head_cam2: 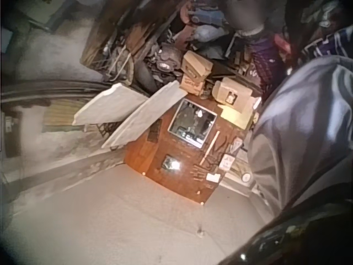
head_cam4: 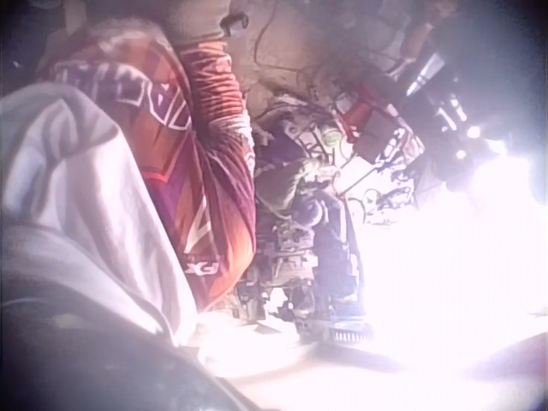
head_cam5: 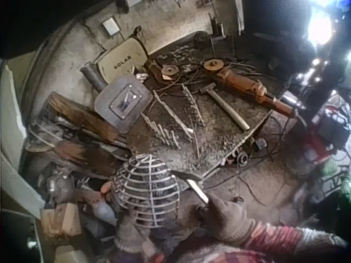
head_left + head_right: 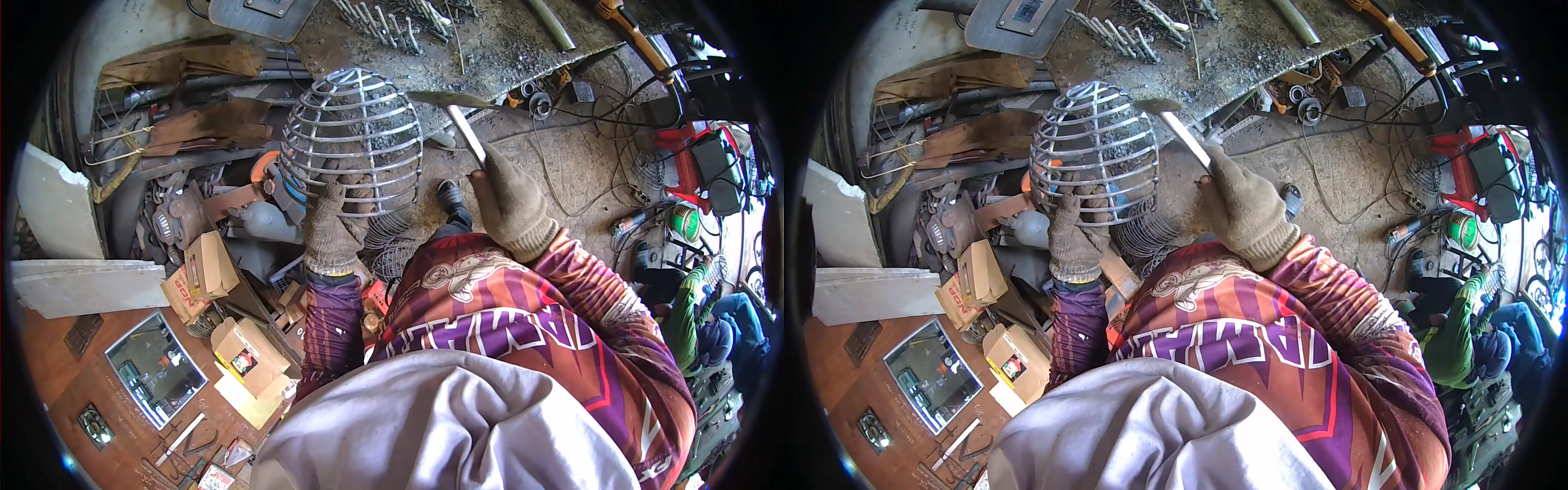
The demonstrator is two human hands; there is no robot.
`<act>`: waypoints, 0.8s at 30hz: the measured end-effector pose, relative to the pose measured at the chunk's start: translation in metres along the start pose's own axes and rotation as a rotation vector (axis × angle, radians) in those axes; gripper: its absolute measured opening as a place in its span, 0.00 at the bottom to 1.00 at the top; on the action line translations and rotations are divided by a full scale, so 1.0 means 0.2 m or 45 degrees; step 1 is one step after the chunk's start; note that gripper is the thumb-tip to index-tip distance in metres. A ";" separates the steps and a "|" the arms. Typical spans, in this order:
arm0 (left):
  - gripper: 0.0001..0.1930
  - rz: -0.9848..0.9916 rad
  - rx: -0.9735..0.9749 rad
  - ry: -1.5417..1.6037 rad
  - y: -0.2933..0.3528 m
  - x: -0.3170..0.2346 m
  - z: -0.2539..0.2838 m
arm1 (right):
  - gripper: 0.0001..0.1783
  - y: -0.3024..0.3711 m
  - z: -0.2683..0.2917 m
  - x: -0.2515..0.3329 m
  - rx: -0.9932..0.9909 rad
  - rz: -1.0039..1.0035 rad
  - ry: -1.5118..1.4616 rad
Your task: The person welds components of a curved metal frame together using a handheld welding tool while holding a protective welding mask in the other hand, then uses a hammer to tap on the welded joints.
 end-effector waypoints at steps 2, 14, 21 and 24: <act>0.22 -0.012 0.026 0.017 0.00 0.00 -0.03 | 0.23 -0.01 -0.04 -0.04 0.074 -0.027 0.087; 0.20 0.029 -0.020 -0.069 0.01 0.00 0.03 | 0.23 -0.01 0.00 0.01 -0.001 0.008 0.043; 0.22 0.027 0.017 0.004 0.02 0.01 0.09 | 0.23 -0.06 0.07 0.05 -0.008 -0.008 -0.060; 0.22 0.044 -0.003 -0.015 0.03 0.01 0.08 | 0.22 -0.07 0.08 0.06 -0.014 0.027 -0.120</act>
Point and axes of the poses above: each hand's wrist, its own y-axis away from the middle knuckle, its own z-axis out of the back of the hand, x = y × z, the point moved 4 cm from there along -y, towards the middle knuckle, and after that the axes turned 6 degrees about x, right-handed, at the moved point
